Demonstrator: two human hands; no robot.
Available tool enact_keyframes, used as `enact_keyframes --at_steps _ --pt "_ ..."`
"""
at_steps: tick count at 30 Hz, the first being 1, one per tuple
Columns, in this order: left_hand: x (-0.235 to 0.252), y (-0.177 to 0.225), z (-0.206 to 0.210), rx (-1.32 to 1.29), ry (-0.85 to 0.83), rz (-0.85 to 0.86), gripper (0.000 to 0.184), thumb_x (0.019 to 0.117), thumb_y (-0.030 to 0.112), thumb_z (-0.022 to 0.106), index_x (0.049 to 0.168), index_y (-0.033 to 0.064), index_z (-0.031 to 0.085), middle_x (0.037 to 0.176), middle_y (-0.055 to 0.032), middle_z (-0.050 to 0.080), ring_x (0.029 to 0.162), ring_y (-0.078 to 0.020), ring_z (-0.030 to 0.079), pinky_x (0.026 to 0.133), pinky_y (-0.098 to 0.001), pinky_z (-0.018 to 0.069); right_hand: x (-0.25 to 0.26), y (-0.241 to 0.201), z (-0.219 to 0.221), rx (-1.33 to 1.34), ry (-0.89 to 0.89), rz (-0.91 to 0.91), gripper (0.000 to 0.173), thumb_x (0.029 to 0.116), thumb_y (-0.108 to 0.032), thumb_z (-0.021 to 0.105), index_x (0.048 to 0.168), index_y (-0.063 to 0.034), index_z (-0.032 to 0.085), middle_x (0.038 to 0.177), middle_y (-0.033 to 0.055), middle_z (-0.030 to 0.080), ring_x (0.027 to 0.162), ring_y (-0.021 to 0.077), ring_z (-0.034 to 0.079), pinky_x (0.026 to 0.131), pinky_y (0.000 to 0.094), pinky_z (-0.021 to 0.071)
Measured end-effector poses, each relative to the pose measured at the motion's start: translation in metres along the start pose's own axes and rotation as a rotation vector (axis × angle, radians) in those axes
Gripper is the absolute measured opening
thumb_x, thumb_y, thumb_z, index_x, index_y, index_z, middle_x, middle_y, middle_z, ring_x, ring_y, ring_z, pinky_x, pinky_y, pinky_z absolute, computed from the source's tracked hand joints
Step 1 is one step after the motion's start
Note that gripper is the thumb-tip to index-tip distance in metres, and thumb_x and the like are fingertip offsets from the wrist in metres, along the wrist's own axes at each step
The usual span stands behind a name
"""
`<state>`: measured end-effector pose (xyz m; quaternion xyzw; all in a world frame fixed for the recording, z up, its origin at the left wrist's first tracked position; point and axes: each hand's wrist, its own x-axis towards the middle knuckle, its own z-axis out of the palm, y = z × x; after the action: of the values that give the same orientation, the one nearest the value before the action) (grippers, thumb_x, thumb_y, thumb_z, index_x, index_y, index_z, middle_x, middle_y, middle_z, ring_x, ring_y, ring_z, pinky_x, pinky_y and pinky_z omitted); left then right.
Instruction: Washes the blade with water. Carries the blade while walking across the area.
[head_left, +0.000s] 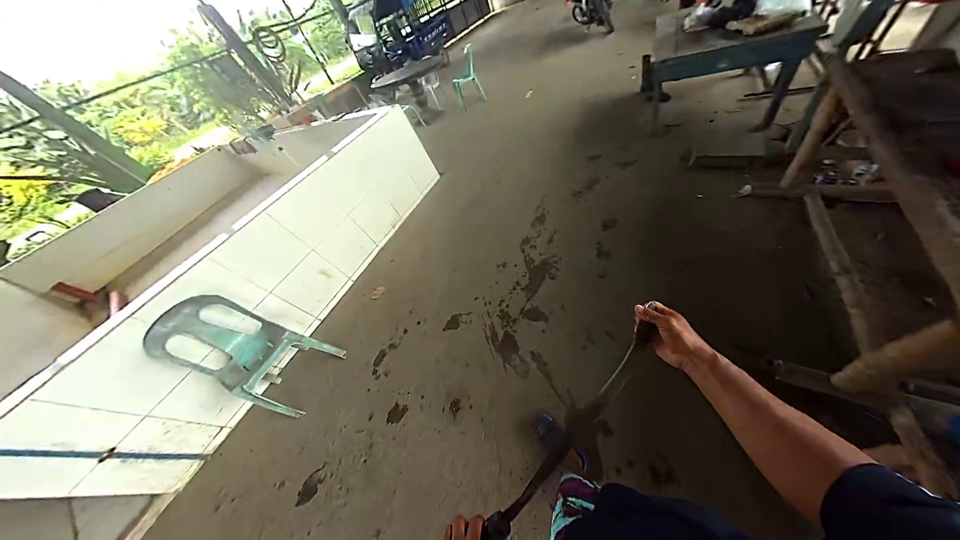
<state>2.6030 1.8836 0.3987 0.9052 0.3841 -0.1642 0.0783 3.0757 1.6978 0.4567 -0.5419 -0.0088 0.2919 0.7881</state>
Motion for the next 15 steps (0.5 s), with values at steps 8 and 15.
enact_keyframes --at_steps 8,15 --pt "0.302 -0.023 -0.121 0.078 0.172 0.296 0.043 0.0755 0.025 0.082 0.117 0.0176 0.074 0.112 -0.0131 0.071 0.109 -0.0349 0.066 0.092 -0.0572 0.0497 0.177 -0.037 0.055 -0.012 0.286 -0.186 0.013 0.1050 -0.018 0.056 0.095 -0.0114 0.054 0.070 -0.0014 0.057 0.060 0.0120 0.059 0.063 0.0330 0.0573" --pt "0.528 0.028 -0.250 0.168 -0.002 0.518 0.044 0.0835 0.023 0.077 0.127 0.0176 0.069 0.123 -0.0132 0.067 0.119 -0.0340 0.061 0.101 -0.0571 0.0443 0.290 -0.063 0.057 0.239 0.513 -0.257 0.018 0.1088 -0.026 0.046 0.093 -0.0214 0.052 0.066 -0.0072 0.056 0.058 0.0097 0.060 0.061 0.0318 0.0580"
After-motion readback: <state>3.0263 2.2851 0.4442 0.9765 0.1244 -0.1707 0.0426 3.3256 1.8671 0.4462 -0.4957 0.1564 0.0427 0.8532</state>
